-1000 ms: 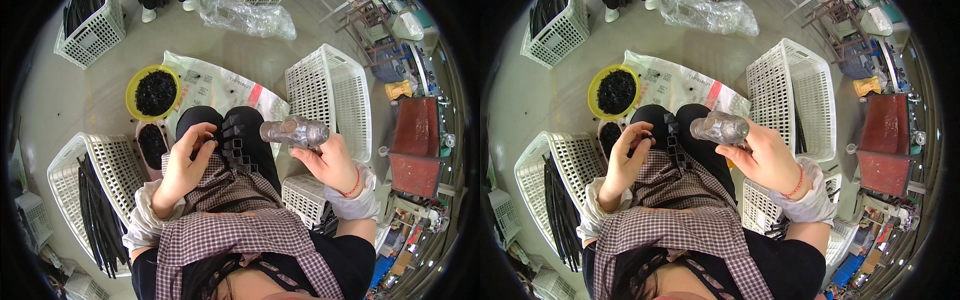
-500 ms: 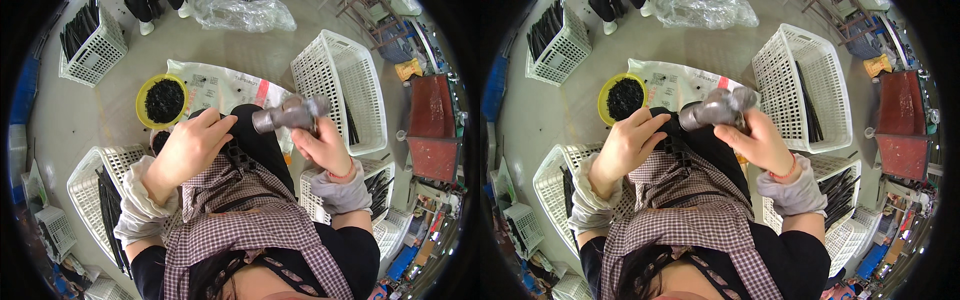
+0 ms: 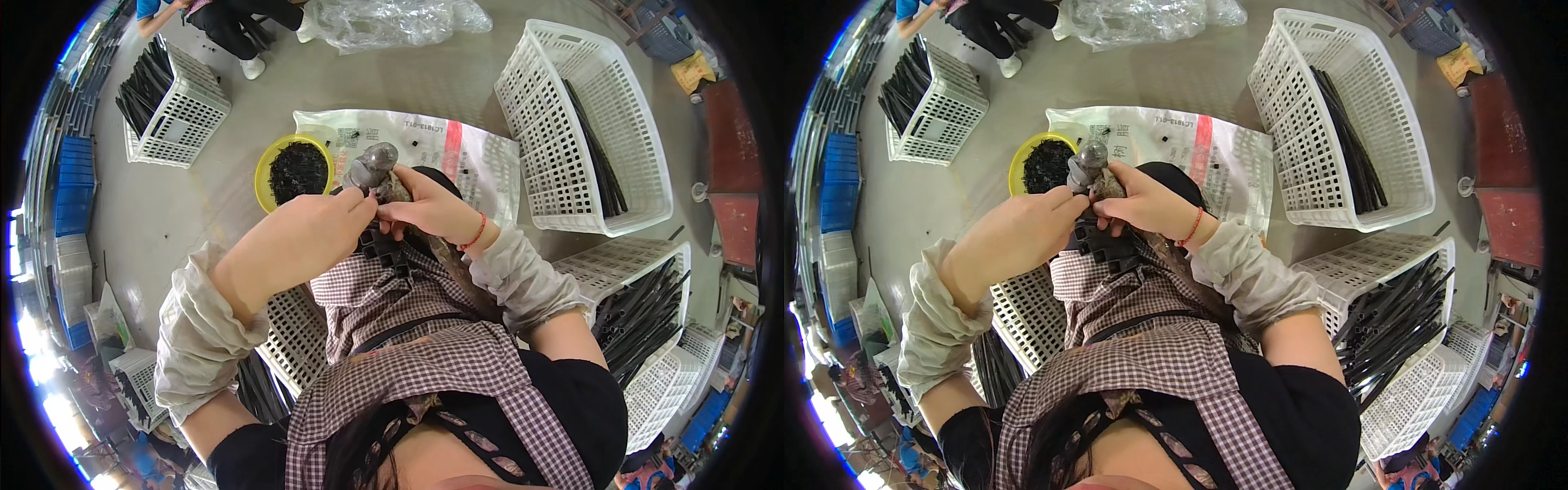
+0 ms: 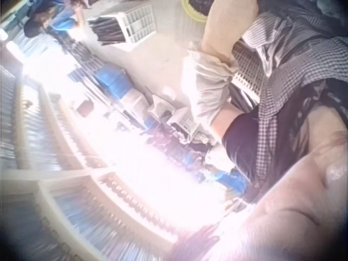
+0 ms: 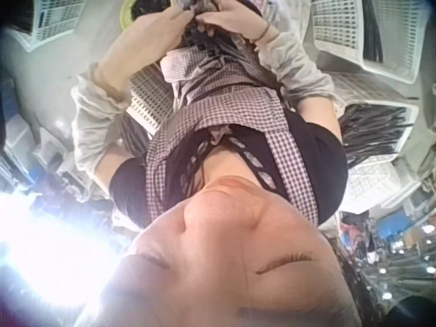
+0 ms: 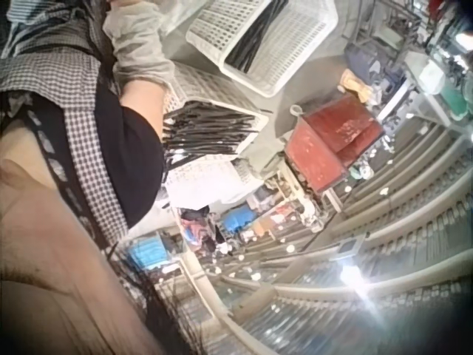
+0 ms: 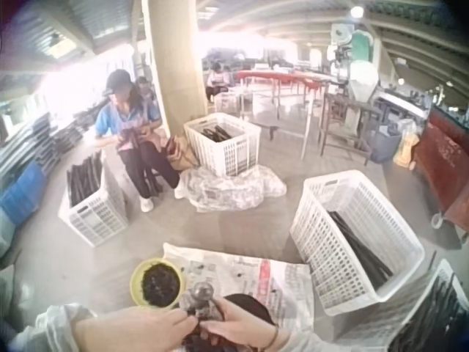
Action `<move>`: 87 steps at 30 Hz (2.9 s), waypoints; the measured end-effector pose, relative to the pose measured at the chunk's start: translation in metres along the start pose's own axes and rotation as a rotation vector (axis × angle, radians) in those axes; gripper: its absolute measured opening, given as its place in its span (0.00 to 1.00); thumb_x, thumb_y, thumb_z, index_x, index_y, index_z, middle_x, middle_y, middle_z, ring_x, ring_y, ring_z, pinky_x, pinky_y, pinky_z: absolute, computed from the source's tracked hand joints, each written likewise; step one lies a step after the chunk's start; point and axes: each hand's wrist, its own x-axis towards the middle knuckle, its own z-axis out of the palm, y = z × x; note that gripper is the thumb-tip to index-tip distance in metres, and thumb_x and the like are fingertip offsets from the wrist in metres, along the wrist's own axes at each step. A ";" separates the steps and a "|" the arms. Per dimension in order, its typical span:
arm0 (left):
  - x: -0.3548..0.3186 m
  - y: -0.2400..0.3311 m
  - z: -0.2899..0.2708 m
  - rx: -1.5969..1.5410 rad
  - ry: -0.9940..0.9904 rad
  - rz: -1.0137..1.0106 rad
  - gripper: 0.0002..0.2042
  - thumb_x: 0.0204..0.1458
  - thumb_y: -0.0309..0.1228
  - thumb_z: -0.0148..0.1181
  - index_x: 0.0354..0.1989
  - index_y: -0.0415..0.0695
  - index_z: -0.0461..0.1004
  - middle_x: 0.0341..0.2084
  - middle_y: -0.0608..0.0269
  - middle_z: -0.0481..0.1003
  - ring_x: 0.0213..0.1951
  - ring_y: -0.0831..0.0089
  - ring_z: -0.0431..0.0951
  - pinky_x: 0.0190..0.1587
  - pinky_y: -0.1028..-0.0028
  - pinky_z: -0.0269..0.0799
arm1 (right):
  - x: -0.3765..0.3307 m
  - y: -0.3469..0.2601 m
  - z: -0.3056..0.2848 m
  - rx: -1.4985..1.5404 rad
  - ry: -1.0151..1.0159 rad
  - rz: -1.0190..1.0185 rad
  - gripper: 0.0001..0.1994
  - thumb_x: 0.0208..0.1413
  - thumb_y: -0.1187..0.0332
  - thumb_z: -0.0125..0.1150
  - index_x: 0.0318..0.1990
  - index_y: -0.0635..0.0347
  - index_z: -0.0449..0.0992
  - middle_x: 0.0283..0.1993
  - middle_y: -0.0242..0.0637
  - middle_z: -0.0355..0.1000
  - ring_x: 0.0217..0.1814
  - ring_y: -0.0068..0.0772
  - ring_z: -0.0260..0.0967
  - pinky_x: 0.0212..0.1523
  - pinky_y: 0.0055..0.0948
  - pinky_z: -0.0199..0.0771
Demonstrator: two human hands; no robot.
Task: The person sits on the floor and repeatedly inserts small black components into square metal tubes, then uses a hammer to tap them into place. They handle the tubes and components one at a time, placing finished assemblies into a nearby basket.
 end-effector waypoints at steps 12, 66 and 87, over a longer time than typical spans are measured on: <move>0.008 0.014 0.008 0.422 -0.051 0.040 0.12 0.44 0.27 0.57 0.36 0.36 0.67 0.28 0.61 0.66 0.28 0.68 0.73 0.26 0.71 0.72 | -0.004 0.002 0.003 -0.050 -0.046 -0.082 0.20 0.59 0.78 0.52 0.59 0.64 0.60 0.36 0.33 0.70 0.33 0.21 0.71 0.32 0.22 0.74; -0.021 0.018 0.062 -0.551 0.732 -0.274 0.13 0.46 0.24 0.69 0.38 0.38 0.72 0.19 0.64 0.69 0.22 0.79 0.68 0.27 0.80 0.67 | -0.101 -0.022 0.000 -0.769 0.359 -0.183 0.13 0.54 0.67 0.63 0.41 0.64 0.67 0.27 0.38 0.62 0.26 0.31 0.54 0.30 0.30 0.59; -0.008 0.029 0.059 -0.496 0.654 -0.423 0.19 0.44 0.32 0.71 0.43 0.38 0.72 0.20 0.58 0.73 0.21 0.67 0.75 0.25 0.74 0.71 | -0.109 -0.024 -0.010 -0.771 0.331 -0.115 0.15 0.54 0.67 0.64 0.43 0.64 0.67 0.27 0.38 0.63 0.25 0.30 0.57 0.29 0.28 0.61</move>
